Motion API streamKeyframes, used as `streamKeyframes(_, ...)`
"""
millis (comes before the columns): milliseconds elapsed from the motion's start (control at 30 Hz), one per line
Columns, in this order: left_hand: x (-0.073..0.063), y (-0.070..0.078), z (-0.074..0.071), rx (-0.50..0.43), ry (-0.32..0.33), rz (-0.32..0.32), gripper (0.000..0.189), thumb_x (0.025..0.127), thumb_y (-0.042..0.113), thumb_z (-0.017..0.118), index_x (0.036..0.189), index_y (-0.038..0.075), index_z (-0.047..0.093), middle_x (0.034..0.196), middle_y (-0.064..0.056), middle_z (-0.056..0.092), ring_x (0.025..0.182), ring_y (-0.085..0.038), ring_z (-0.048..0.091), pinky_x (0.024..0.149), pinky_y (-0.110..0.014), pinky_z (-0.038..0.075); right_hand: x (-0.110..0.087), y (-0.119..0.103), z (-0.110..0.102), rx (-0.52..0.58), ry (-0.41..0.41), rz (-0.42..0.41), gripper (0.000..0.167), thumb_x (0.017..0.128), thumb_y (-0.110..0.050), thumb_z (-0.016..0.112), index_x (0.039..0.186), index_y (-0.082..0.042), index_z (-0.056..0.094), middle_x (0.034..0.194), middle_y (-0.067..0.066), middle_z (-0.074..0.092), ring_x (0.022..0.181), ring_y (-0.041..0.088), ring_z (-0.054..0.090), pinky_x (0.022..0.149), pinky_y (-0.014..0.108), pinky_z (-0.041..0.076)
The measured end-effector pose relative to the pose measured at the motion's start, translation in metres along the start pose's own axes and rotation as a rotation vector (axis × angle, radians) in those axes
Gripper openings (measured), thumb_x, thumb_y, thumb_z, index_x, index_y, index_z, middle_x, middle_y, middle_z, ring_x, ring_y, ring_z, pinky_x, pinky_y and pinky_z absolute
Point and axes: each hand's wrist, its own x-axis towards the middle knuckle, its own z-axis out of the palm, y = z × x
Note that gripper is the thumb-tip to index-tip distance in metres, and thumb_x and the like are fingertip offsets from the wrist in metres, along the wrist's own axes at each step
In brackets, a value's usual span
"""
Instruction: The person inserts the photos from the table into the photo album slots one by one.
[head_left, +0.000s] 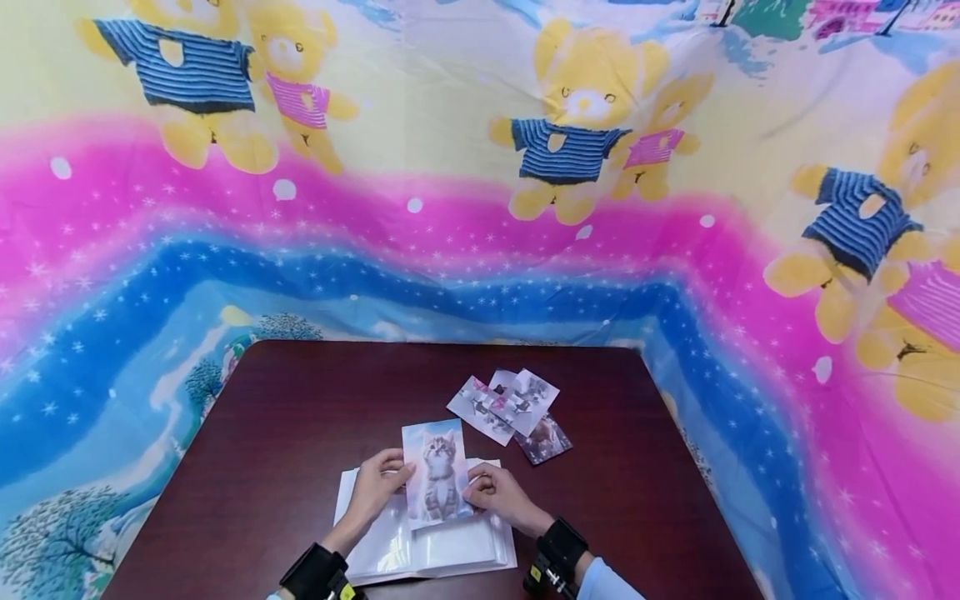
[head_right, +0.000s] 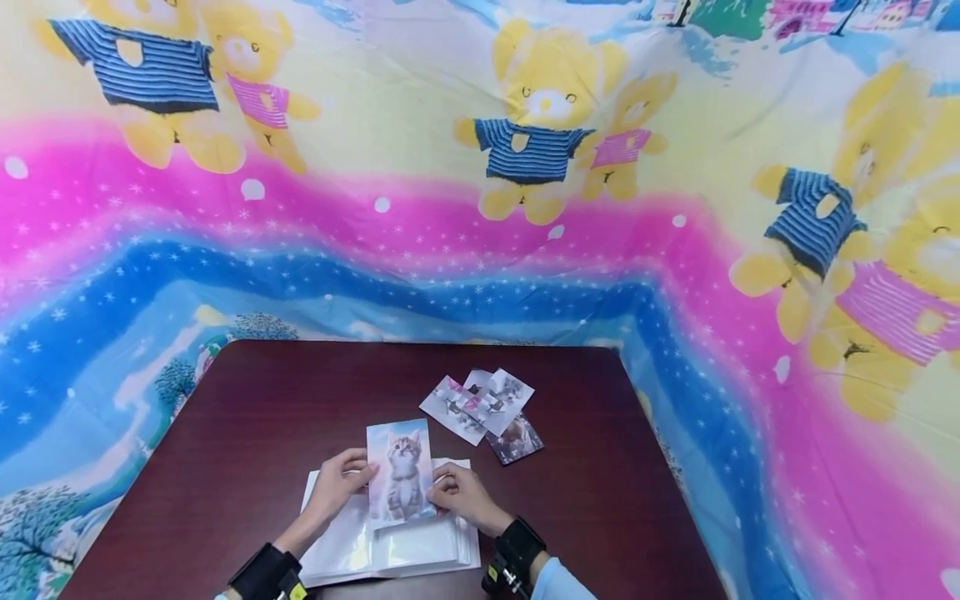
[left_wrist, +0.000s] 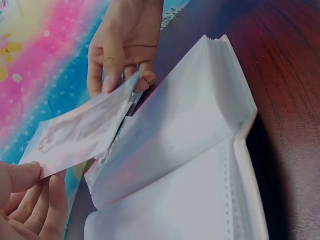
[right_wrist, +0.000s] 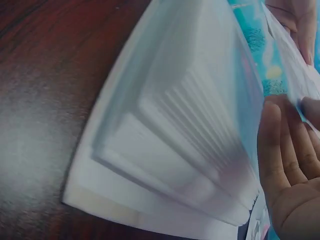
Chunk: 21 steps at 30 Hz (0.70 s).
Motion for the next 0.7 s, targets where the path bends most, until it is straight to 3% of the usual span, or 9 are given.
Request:
streamKeyframes(133, 0.0, 0.002, 0.002, 0.013, -0.038, 0.02, 0.029, 0.088, -0.003, 0.071, 0.113, -0.015, 0.061, 0.088, -0.019, 0.068, 0.073, -0.03, 0.07, 0.06, -0.036, 0.059, 0.006, -0.005, -0.003, 0.048, 0.052, 0.021, 0.037, 0.095, -0.003, 0.063, 0.124, 0.015, 0.048, 0.092, 0.013, 0.068, 0.073, 0.01, 0.064, 0.069, 0.033, 0.057)
streamKeyframes(300, 0.0, -0.001, 0.009, 0.033, -0.073, 0.074, 0.03, 0.088, -0.001, 0.071, 0.113, -0.014, 0.061, 0.088, -0.02, 0.068, 0.07, -0.027, 0.07, 0.059, -0.035, 0.059, 0.018, -0.009, -0.011, 0.041, 0.108, 0.013, 0.026, 0.096, -0.004, 0.063, 0.112, 0.014, 0.054, 0.089, 0.006, 0.068, 0.074, 0.011, 0.065, 0.067, 0.032, 0.057)
streamKeyframes(400, -0.002, -0.008, 0.012, 0.127, -0.067, 0.139, 0.029, 0.09, 0.005, 0.07, 0.115, -0.008, 0.062, 0.087, -0.017, 0.07, 0.067, -0.022, 0.07, 0.057, -0.031, 0.057, 0.024, -0.011, -0.02, 0.023, 0.119, -0.003, 0.021, 0.096, -0.002, 0.062, 0.107, 0.014, 0.054, 0.087, 0.005, 0.067, 0.074, 0.01, 0.064, 0.066, 0.03, 0.056)
streamKeyframes(567, -0.012, -0.026, 0.015, 0.448, -0.051, 0.332, 0.025, 0.091, 0.005, 0.068, 0.115, -0.002, 0.064, 0.086, -0.006, 0.071, 0.067, -0.013, 0.068, 0.059, -0.026, 0.055, 0.035, -0.02, -0.041, -0.021, 0.182, -0.079, 0.018, 0.096, 0.001, 0.059, 0.104, 0.015, 0.051, 0.086, 0.009, 0.065, 0.073, 0.008, 0.06, 0.066, 0.029, 0.056)
streamKeyframes(700, -0.017, -0.04, 0.018, 0.727, -0.037, 0.566, 0.027, 0.082, 0.002, 0.075, 0.108, 0.001, 0.068, 0.091, -0.002, 0.066, 0.077, -0.013, 0.063, 0.066, -0.028, 0.051, 0.042, -0.029, -0.057, -0.055, 0.267, -0.085, 0.018, 0.096, 0.001, 0.06, 0.104, 0.015, 0.052, 0.087, 0.013, 0.065, 0.074, 0.009, 0.059, 0.07, 0.037, 0.057)
